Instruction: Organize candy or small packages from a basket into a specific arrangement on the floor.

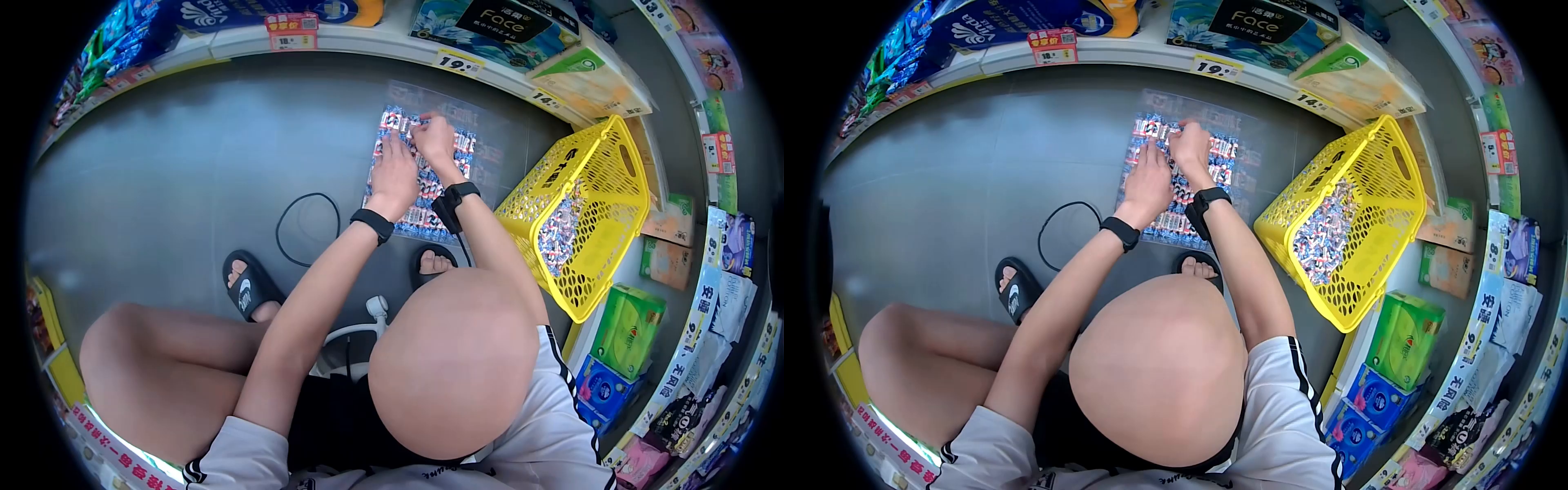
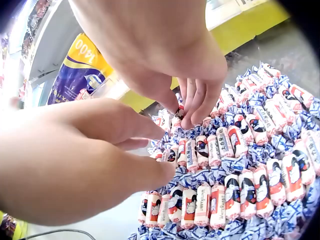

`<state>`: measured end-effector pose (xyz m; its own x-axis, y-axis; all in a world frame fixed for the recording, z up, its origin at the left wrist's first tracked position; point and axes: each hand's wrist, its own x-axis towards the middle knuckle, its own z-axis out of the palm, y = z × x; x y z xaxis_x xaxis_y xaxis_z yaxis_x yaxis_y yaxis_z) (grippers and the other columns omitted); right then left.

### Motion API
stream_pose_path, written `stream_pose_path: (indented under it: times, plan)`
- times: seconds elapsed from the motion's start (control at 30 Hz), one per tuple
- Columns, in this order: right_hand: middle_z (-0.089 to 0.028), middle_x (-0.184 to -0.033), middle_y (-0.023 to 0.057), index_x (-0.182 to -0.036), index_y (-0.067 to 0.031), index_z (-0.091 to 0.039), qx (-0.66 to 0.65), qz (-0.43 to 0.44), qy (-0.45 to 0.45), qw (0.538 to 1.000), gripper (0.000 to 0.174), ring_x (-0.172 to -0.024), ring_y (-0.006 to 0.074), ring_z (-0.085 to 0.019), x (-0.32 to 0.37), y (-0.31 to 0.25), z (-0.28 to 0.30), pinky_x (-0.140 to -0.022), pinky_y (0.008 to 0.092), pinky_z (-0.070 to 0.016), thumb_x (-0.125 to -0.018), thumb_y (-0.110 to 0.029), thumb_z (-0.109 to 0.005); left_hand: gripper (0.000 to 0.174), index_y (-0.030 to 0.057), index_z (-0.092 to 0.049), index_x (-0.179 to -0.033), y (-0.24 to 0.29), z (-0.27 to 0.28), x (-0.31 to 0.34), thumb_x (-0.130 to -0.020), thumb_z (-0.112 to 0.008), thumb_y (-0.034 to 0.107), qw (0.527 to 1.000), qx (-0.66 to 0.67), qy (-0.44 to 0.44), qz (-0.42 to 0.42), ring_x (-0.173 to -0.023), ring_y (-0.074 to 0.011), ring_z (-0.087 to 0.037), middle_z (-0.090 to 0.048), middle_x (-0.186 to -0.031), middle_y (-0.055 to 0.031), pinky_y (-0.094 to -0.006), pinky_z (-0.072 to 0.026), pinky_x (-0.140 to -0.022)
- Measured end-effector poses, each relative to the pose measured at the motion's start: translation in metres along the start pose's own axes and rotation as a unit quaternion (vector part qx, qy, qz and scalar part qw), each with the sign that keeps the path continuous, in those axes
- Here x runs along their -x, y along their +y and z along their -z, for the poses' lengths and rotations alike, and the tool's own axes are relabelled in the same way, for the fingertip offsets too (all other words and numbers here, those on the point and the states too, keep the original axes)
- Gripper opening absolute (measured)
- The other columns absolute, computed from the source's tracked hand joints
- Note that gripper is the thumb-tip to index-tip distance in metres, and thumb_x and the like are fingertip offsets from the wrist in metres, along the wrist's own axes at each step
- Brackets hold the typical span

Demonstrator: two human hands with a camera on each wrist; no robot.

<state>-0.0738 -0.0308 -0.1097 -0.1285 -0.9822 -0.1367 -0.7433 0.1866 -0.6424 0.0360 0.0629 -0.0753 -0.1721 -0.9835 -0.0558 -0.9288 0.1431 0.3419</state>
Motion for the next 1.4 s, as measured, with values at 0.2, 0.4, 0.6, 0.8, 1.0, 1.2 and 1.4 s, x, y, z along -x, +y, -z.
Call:
stream_pose_path:
  times: [0.2, 0.4, 0.6, 0.8, 1.0, 1.2, 1.4]
  plan:
    - [-0.077, -0.084, 0.0171, -0.115, 0.0052, -0.071, -0.038, 0.01, 0.013, 0.999, 0.039, -0.079, 0.0269, -0.077, -0.005, -0.004, -0.009, -0.078, 0.0363, -0.0592, -0.084, -0.018, -0.078, 0.071, -0.0131, -0.041, -0.147, -0.007, -0.002, -0.004, -0.088, -0.067, 0.017, 0.998, -0.047, -0.041, -0.009, -0.151, -0.0417, -0.031, -0.028, -0.162, -0.0291, -0.0477, -0.0354, -0.12]
    - [-0.077, -0.087, 0.0159, -0.109, 0.0014, -0.074, -0.036, -0.012, 0.011, 0.999, 0.035, -0.083, 0.027, -0.077, 0.008, -0.019, -0.001, -0.077, 0.037, -0.0594, -0.079, -0.015, -0.082, 0.067, -0.0101, -0.039, -0.15, -0.007, -0.004, -0.011, -0.092, -0.058, 0.016, 0.996, -0.046, -0.074, -0.004, -0.152, -0.0403, -0.029, -0.029, -0.163, -0.0273, -0.0488, -0.0332, -0.121]
    - [-0.077, -0.085, 0.0133, -0.107, -0.0019, -0.076, -0.022, 0.01, 0.0, 1.0, 0.033, -0.082, 0.0273, -0.076, 0.002, -0.019, -0.006, -0.077, 0.0367, -0.0588, -0.077, -0.012, -0.084, 0.087, -0.011, -0.032, -0.152, -0.007, -0.009, -0.011, -0.082, -0.075, 0.018, 0.999, -0.036, -0.04, -0.003, -0.151, -0.0392, -0.031, -0.032, -0.161, -0.0259, -0.0499, -0.0386, -0.118]
    - [-0.077, -0.087, 0.0152, -0.104, -0.0014, -0.077, -0.043, 0.014, 0.03, 0.999, 0.029, -0.083, 0.0274, -0.076, 0.006, -0.014, -0.013, -0.078, 0.0364, -0.0586, -0.077, -0.012, -0.084, 0.07, -0.009, -0.035, -0.153, -0.006, -0.008, -0.01, -0.093, -0.058, 0.018, 0.994, -0.071, -0.082, -0.007, -0.154, -0.0396, -0.024, -0.03, -0.163, -0.0262, -0.0495, -0.0311, -0.122]
    - [-0.077, -0.089, 0.0163, -0.107, 0.0005, -0.076, -0.062, 0.04, 0.037, 0.997, 0.028, -0.084, 0.0266, -0.076, 0.009, -0.009, -0.015, -0.079, 0.0358, -0.0589, -0.081, -0.01, -0.08, 0.087, -0.0107, -0.035, -0.151, -0.008, -0.015, -0.008, -0.081, -0.076, 0.021, 0.997, -0.071, -0.025, -0.017, -0.152, -0.0397, -0.029, -0.033, -0.161, -0.0261, -0.0487, -0.0359, -0.119]
    - [-0.077, -0.091, 0.0162, -0.107, 0.0012, -0.076, -0.074, 0.049, 0.04, 0.995, 0.025, -0.084, 0.0259, -0.076, 0.01, -0.009, -0.014, -0.078, 0.0353, -0.0592, -0.084, -0.008, -0.076, 0.085, -0.0104, -0.035, -0.151, -0.008, -0.014, -0.01, -0.081, -0.074, 0.018, 0.998, -0.064, -0.025, -0.009, -0.151, -0.0403, -0.03, -0.033, -0.161, -0.0269, -0.0485, -0.0361, -0.119]
    - [-0.078, -0.091, 0.0155, -0.105, 0.0013, -0.076, -0.112, 0.032, 0.018, 0.993, 0.021, -0.085, 0.0235, -0.076, 0.015, -0.008, -0.007, -0.079, 0.034, -0.0593, -0.086, -0.003, -0.069, 0.082, -0.0102, -0.036, -0.15, -0.007, -0.017, -0.005, -0.082, -0.073, 0.017, 0.999, -0.042, -0.015, -0.014, -0.151, -0.0404, -0.03, -0.032, -0.161, -0.0267, -0.0492, -0.035, -0.12]
